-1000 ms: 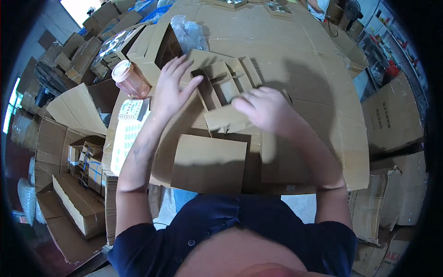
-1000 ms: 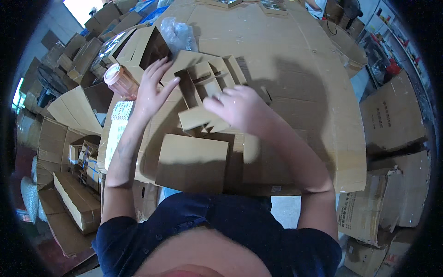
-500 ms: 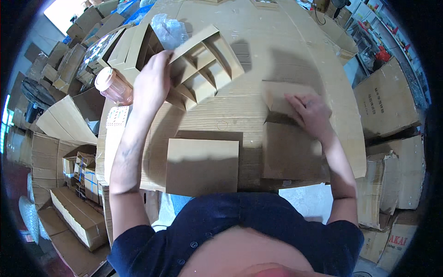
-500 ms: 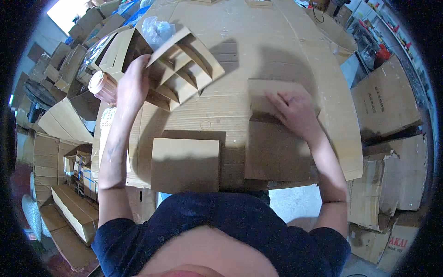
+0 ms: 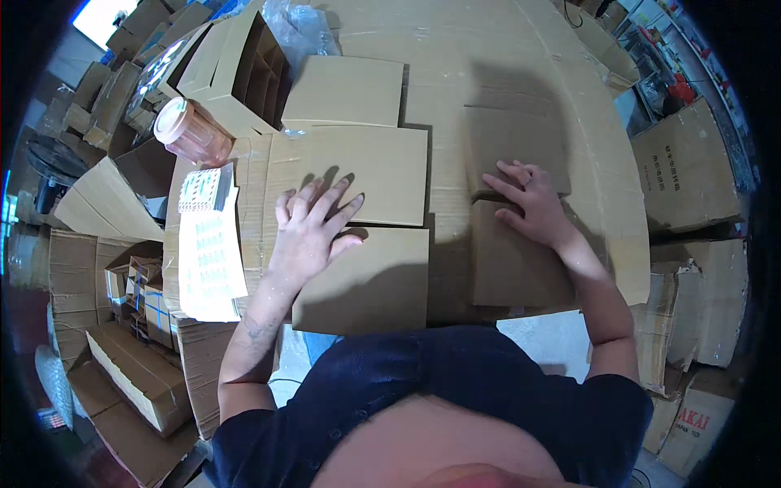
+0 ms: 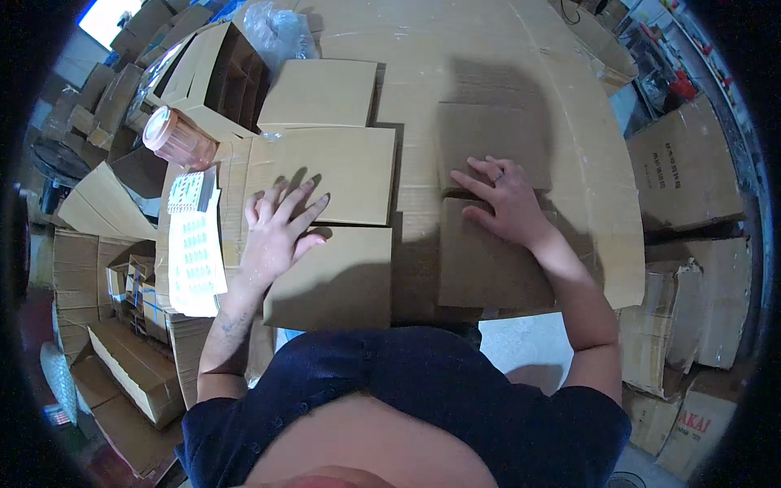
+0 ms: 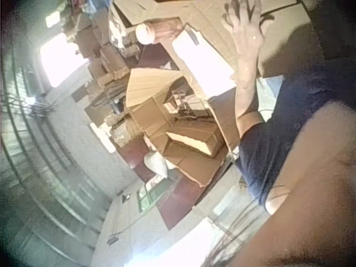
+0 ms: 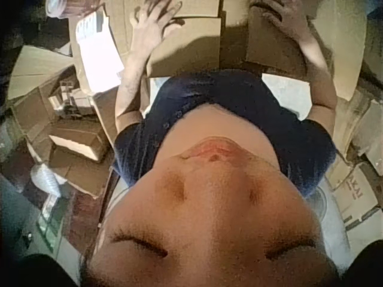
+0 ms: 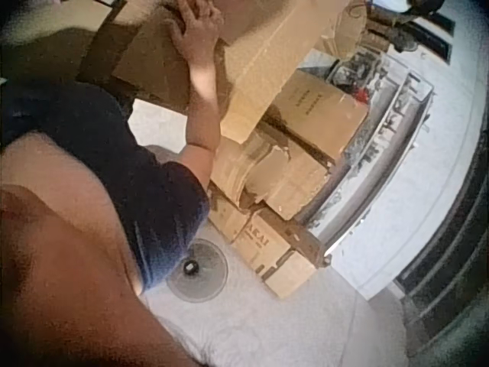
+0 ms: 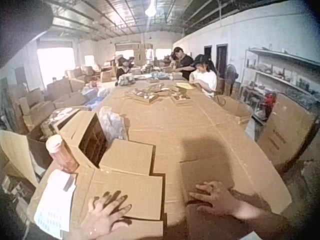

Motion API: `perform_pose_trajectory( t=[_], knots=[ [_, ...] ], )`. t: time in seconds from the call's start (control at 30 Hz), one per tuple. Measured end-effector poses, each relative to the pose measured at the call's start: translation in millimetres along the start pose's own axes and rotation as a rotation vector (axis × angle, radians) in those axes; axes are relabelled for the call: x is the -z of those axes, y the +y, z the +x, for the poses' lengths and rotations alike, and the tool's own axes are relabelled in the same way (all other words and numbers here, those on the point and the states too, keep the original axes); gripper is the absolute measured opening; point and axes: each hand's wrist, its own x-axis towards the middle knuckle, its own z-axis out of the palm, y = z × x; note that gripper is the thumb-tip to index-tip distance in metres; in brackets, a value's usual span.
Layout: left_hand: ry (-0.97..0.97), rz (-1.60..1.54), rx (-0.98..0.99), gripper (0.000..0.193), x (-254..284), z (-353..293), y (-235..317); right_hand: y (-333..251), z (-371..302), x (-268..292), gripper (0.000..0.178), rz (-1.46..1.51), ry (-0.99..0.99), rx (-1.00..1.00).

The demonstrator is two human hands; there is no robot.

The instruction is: Assembling cardboard boxes and applying labels to them.

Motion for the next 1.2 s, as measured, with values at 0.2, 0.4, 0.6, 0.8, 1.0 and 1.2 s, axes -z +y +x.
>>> perform_pose_trajectory(
  t=[0.2,0.4,0.6,0.8,1.0,1.2],
  knots=[
    [0.056,-0.166,0.182,0.056,-9,-4,-1,33,3,-8,0.051,0.108,0.082,-0.139],
    [0.113,-0.366,0.295,0.050,-32,15,7,111,5,-38,0.074,0.204,0.249,-0.554],
    [0.078,-0.336,0.299,0.046,-31,28,21,65,18,-45,0.072,0.141,0.183,-0.515],
    [0.104,-0.419,0.308,0.036,-38,29,21,70,26,-57,0.067,0.056,0.158,-0.611],
    [0.192,-0.569,0.323,0.022,-45,23,16,25,56,-51,0.060,-0.224,0.055,-0.479],
    [0.327,-0.698,0.327,0.013,-47,18,7,20,70,-52,0.050,-0.003,0.151,-0.279]
  ],
)
